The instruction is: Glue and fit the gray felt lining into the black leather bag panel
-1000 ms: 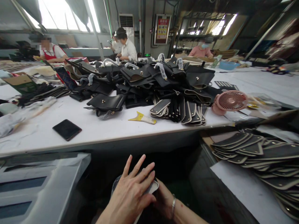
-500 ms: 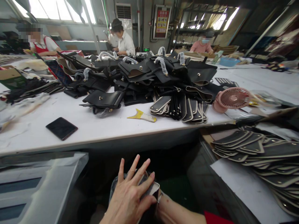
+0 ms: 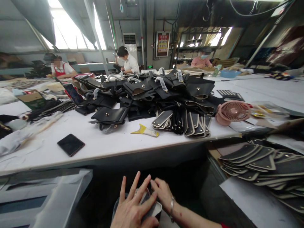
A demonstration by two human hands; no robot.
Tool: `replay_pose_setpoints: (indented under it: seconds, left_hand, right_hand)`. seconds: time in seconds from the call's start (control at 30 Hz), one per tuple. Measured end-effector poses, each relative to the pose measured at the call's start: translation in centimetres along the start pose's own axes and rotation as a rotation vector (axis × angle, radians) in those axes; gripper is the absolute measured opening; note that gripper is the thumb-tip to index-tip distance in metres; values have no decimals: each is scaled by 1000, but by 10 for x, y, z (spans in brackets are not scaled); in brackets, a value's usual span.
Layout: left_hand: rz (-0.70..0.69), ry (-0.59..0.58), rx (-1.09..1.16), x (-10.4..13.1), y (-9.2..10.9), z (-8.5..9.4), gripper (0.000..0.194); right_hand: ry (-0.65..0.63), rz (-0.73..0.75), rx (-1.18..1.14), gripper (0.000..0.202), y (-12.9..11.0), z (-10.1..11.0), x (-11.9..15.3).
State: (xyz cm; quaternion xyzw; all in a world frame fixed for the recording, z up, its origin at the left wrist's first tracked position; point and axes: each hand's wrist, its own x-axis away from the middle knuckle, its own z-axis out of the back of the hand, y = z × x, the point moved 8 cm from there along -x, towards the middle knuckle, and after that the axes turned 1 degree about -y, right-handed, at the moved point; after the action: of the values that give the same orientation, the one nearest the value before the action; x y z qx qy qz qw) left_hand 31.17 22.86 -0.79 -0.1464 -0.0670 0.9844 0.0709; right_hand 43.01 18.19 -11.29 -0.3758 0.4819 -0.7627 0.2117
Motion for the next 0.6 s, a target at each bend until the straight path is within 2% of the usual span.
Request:
replay_pose_setpoints:
  seconds: [0.07, 0.13, 0.2, 0.27, 0.37, 0.43, 0.53, 0.6]
  left_hand:
    - [-13, 25, 0, 0, 1, 1, 76]
    - [-11, 22, -4, 1, 1, 3, 71]
    - [10, -15, -8, 1, 2, 6, 75]
    - [47, -64, 8, 1, 2, 9, 80]
    - [121, -141, 79, 1, 2, 10, 74]
    - [166, -185, 142, 1, 1, 8, 71]
    - [212, -245, 255, 1, -1, 5, 69]
    - [225, -272, 318, 1, -1, 3, 67]
  right_hand:
    - [86, 189, 208, 25, -41, 32, -19]
    - [99, 363, 371, 19, -86, 51, -44]
    - [90, 468, 517, 17, -125, 58, -75]
    - [71, 486, 641, 25, -149, 54, -107]
    - [49, 421, 767, 32, -160, 42, -143]
    - [41, 365, 806, 35, -160, 36, -155]
    - [1, 287, 796, 35, -159, 38, -153]
    - [-62, 241, 745, 33, -158, 46, -137]
